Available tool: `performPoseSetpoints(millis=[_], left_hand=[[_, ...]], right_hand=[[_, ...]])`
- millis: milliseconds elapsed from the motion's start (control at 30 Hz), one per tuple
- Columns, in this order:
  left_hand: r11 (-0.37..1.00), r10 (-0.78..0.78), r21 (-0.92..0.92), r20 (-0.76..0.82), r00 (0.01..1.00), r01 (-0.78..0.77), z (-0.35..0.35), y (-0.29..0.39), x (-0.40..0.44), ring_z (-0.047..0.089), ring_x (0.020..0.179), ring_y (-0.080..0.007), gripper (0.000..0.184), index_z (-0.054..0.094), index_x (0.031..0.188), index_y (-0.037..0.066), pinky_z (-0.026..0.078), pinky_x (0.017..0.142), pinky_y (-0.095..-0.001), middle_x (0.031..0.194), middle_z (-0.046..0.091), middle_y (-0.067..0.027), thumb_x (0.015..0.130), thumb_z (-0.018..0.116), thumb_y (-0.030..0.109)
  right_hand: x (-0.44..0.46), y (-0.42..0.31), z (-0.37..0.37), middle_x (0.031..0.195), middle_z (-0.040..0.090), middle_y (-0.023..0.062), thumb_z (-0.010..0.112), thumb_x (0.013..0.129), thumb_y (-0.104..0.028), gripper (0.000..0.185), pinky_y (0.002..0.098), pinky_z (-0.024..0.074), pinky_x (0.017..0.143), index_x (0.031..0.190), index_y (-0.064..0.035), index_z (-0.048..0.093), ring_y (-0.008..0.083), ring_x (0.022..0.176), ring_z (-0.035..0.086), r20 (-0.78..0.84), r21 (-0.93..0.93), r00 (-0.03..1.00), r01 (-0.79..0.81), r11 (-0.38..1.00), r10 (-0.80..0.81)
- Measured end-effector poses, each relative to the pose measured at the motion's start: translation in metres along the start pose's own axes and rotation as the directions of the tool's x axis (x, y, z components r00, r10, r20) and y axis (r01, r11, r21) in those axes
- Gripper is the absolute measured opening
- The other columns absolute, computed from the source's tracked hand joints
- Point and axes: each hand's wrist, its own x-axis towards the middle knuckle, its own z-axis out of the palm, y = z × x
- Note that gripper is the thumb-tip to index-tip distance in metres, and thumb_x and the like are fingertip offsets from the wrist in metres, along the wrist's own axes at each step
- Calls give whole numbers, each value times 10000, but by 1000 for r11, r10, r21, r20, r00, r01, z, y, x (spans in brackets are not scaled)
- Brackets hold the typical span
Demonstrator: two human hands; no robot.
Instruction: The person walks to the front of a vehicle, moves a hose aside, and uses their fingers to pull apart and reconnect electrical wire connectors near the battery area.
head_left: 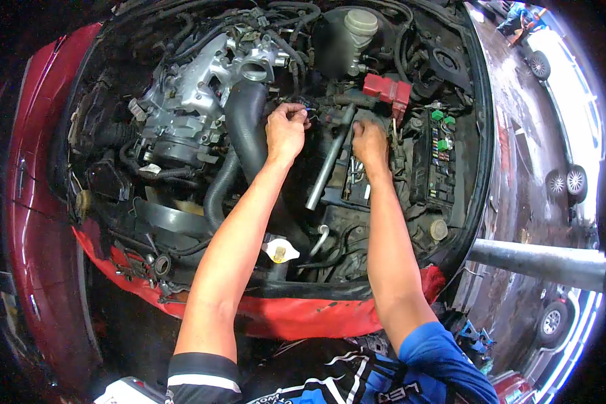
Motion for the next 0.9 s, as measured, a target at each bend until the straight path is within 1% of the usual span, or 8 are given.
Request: performPoseSetpoints(millis=[100, 133, 233, 267, 400, 500, 733, 900], left_hand=[[991, 3, 134, -9, 1000, -2, -2, 13, -9, 678, 818, -193, 181, 691, 1003, -19, 543, 757, -341, 866, 705, -119, 909, 649, 129], [981, 13, 196, -8, 1000, -11, -2, 19, -14, 683, 833, -209, 187, 700, 998, -7, 531, 782, -357, 874, 714, -125, 901, 657, 148], [913, 115, 388, 46, 992, -124, -2, 8, -13, 691, 880, -266, 199, 715, 990, 34, 499, 837, -382, 919, 725, -148, 879, 669, 193], [884, 160, 435, 64, 985, -172, -1, 3, -12, 692, 897, -303, 197, 713, 1001, 46, 504, 828, -382, 939, 720, -168, 877, 667, 191], [872, 120, 467, 89, 989, -148, 0, 9, -16, 689, 890, -319, 191, 714, 988, 61, 508, 806, -399, 939, 711, -178, 868, 671, 203], [855, 178, 483, 71, 981, -190, 1, 6, -16, 690, 847, -310, 183, 712, 982, 59, 510, 778, -394, 905, 710, -172, 867, 671, 195], [850, 181, 493, 57, 982, -185, 3, 3, -14, 695, 807, -263, 190, 705, 982, 34, 513, 747, -363, 869, 717, -148, 872, 673, 185], [872, 157, 466, 21, 987, -149, 1, 6, -13, 700, 772, -232, 198, 707, 989, 21, 516, 735, -349, 849, 721, -146, 884, 672, 185]], right_hand=[[16, -18, -3, 1010, 654, 294, 537, 962, -329, 370, 482, 474, 853, 1025, 8, 676, 467, 1003, 599, 31, 347, 998, -53, 936, 45], [23, -19, 4, 979, 688, 250, 512, 976, -399, 471, 446, 472, 834, 1044, 40, 667, 400, 958, 645, 37, 425, 999, -11, 905, -5], [32, -20, 24, 976, 712, 168, 534, 969, -405, 484, 391, 465, 848, 1051, 52, 672, 279, 929, 654, 325, 632, 945, -202, 748, -19], [33, -16, 34, 952, 711, 90, 594, 946, -356, 411, 347, 448, 871, 1020, 36, 692, 192, 921, 623, 443, 650, 896, -303, 697, -23], [16, -27, 25, 975, 697, 86, 691, 881, -231, 293, 315, 436, 876, 1046, 11, 692, 176, 927, 608, 518, 722, 855, -436, 537, -2], [28, -17, 54, 988, 691, 87, 688, 888, -238, 306, 318, 444, 860, 1040, 27, 684, 184, 906, 613, 493, 835, 870, -462, 300, -32], [25, -24, 40, 915, 677, 61, 695, 893, -280, 295, 363, 379, 973, 952, 8, 684, 206, 920, 603, 559, 808, 827, -524, 270, -65], [29, -18, 51, 1071, 671, 91, 689, 900, -285, 285, 537, 229, 1085, 1019, -26, 684, 240, 1090, 559, 656, 729, 754, -644, 231, 35]])
